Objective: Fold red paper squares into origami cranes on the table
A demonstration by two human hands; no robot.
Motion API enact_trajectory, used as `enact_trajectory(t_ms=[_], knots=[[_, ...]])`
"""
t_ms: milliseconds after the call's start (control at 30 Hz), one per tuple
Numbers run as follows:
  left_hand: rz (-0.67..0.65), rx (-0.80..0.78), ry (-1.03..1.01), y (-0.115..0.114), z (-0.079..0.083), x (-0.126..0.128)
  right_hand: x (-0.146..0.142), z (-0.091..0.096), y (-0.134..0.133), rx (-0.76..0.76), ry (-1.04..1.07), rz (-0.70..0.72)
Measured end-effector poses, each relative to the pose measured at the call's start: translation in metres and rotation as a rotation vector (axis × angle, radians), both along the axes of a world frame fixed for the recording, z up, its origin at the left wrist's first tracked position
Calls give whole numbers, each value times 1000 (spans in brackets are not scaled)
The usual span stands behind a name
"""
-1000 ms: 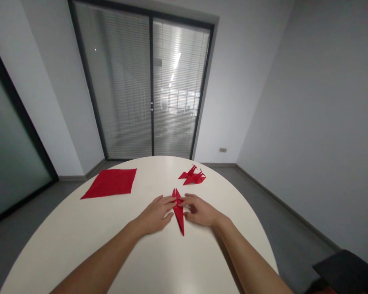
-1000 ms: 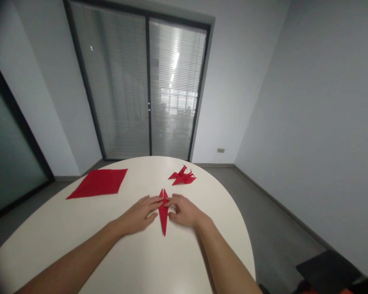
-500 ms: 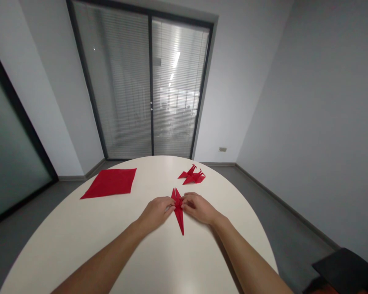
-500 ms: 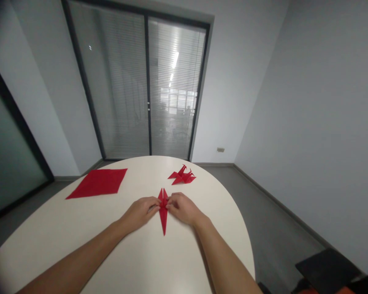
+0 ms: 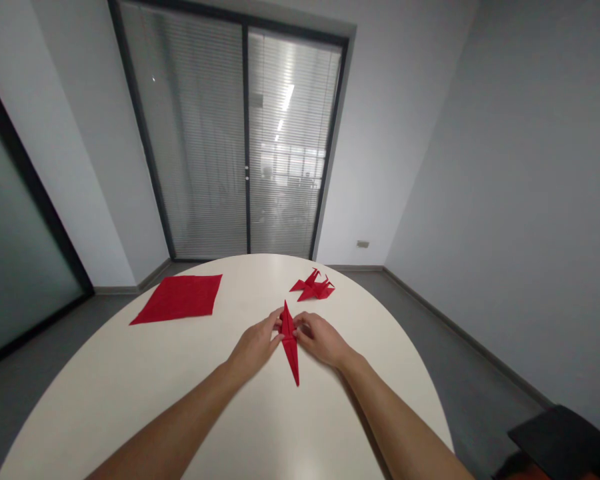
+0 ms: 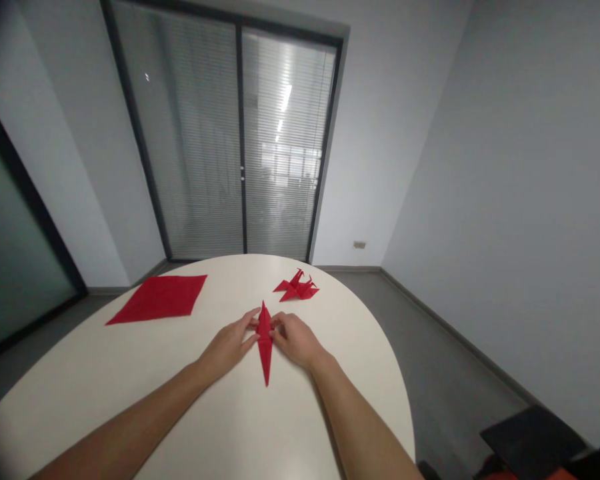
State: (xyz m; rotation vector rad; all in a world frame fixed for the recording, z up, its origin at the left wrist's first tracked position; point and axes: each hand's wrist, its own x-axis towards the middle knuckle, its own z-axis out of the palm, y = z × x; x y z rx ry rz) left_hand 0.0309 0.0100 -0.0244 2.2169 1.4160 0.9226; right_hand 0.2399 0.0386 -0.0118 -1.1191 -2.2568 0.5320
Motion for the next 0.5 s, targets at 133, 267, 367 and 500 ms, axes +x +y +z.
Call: enact_trajectory(t_ms=[133,267,367,500], knots=[[-6,70,46,-3,3,0,0,-3,1,-10,48,20],[-2,61,123,-4,7,1,0,-3,3,27,0,48],[-29,64,155,-3,7,0,1,0,3,49,-36,83],[-51,89,172,-1,5,-2,4,3,1,38,-50,118]])
